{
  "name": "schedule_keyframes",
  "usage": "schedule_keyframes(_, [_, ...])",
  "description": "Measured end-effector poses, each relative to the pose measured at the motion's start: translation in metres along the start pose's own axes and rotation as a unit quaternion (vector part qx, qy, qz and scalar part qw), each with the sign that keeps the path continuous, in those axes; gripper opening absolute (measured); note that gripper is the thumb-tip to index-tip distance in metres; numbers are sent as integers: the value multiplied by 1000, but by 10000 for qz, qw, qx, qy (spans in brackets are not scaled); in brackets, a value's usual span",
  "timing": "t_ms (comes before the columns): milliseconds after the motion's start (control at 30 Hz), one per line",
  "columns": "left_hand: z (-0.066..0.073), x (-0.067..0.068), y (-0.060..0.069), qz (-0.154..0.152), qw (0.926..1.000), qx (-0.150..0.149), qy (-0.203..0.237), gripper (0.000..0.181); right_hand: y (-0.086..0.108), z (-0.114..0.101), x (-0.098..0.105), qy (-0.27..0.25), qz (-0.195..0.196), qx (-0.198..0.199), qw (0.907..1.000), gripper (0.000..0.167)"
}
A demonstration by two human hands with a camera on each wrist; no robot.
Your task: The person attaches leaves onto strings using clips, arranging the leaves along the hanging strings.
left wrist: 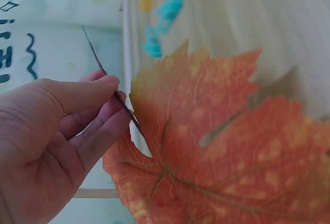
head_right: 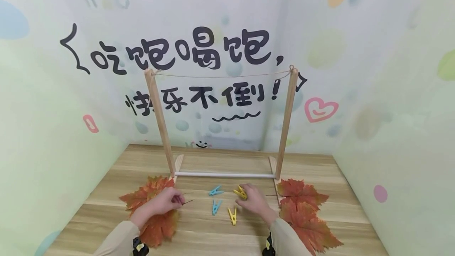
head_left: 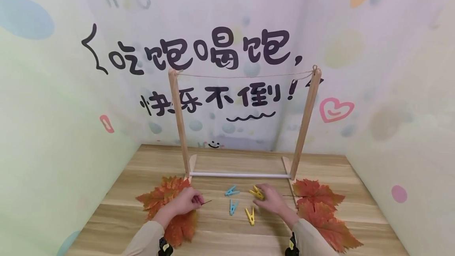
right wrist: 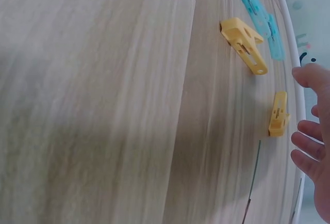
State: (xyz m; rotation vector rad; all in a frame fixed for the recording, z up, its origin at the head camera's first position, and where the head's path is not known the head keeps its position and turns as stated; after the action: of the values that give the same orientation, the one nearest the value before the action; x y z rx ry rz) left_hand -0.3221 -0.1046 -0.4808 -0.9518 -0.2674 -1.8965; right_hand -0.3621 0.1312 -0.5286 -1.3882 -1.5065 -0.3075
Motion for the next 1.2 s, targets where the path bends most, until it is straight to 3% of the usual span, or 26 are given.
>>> schedule_keyframes(333, [9,33,-8,410,9983,117,392,3,-3,3,-6,-127,220,-212,9995,43])
schedule_keyframes(633, [16,63,-28,716,9923,310,959,4,-7,8,-17,-79,230,-308,9992,40])
schedule_keyframes(833, [32,82,-35,1120,9878,88,1079,8,-10,11,-19,22,523,-460,9976,38])
schedule_keyframes(1000, [32,90,-38,1428,9822,-170,1212,10,-9,14,-19,-49,842,-689,9941,33])
schedule_keyframes(1067, [25,90,-40,1486,9783,-503,1355,12,-9,14,-18,-20,938,-717,9930,30])
schedule_keyframes(1200, [24,90,-43,1468,9791,-362,1362,14,-8,12,-17,-28,1037,-648,9925,25])
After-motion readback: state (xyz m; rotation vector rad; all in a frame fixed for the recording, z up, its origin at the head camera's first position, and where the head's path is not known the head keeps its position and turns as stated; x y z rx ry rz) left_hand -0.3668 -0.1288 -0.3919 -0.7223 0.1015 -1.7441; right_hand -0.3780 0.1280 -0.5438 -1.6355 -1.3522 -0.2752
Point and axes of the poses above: each hand's wrist, its own y-axis away from the middle knuckle, its own x-axis out of the back of the hand, z = x × y, the point moved 10 cm from there along -y, towards the middle knuckle, and after that the axes turned 9 degrees about z, right-handed, at the moved point
